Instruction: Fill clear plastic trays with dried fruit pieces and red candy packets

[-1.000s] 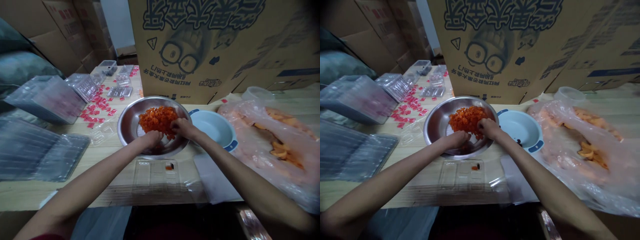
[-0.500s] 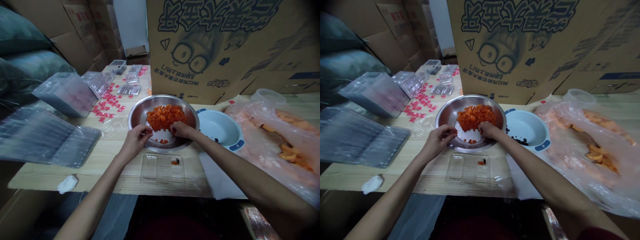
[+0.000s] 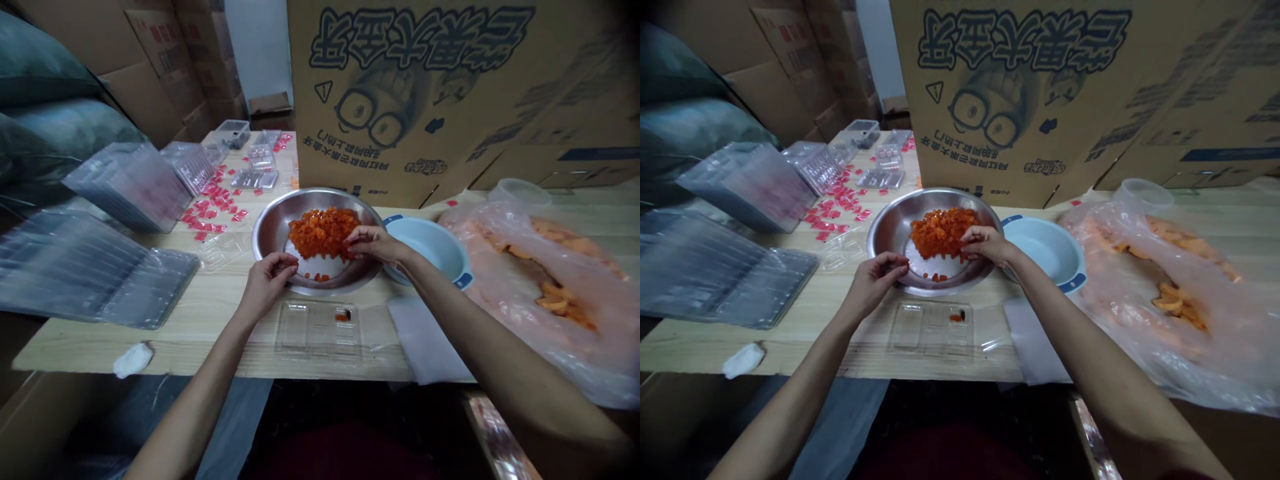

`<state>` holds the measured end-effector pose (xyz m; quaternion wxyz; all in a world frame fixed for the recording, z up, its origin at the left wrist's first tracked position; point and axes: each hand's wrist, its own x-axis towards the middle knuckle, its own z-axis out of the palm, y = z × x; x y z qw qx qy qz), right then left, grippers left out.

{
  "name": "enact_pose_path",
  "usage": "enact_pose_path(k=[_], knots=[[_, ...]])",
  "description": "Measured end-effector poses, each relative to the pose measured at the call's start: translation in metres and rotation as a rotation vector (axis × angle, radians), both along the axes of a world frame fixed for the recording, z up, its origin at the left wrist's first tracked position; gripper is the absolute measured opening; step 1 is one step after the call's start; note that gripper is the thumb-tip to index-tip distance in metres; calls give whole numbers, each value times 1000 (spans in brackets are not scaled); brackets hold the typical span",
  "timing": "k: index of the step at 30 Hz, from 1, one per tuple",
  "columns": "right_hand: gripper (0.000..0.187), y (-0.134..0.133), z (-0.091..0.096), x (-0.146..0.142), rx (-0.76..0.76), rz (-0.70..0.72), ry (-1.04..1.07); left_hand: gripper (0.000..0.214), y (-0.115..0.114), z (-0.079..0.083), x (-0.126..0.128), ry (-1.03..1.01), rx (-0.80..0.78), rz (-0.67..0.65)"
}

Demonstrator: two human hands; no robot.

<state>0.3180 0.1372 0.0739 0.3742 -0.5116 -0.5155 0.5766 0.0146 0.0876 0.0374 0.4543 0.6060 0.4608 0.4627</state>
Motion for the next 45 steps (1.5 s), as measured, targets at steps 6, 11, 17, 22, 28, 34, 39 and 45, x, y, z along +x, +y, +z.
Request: enact_pose_path(k=[6,11,17,22,28,34,39,45], knots=[[38,-33,21,-2,136,-31,-17,13,-46,13,18,101,233,-60],[27,-120,10,5,205,-36,-101,17,-98,-19,64,272,375,-357],[18,-203,-53,1,180,-141,-256,20,-105,-61,91,479,451,-441],[11,-216,-66,-28,319,-95,-424,19,-110,-54,80,282,381,-370],[24,-213,-85,-56,660,41,-653,20,-113,-41,38,248,299,23],[31,-214,-91,-51,745,105,-687,22,-40,-50,-51,373,212,443],[42,-224,-107,-44,844,196,-855,26,25,-68,-90,579,265,494],[72,-239,-114,-36,798,311,-998,32,25,-62,-79,495,442,563]])
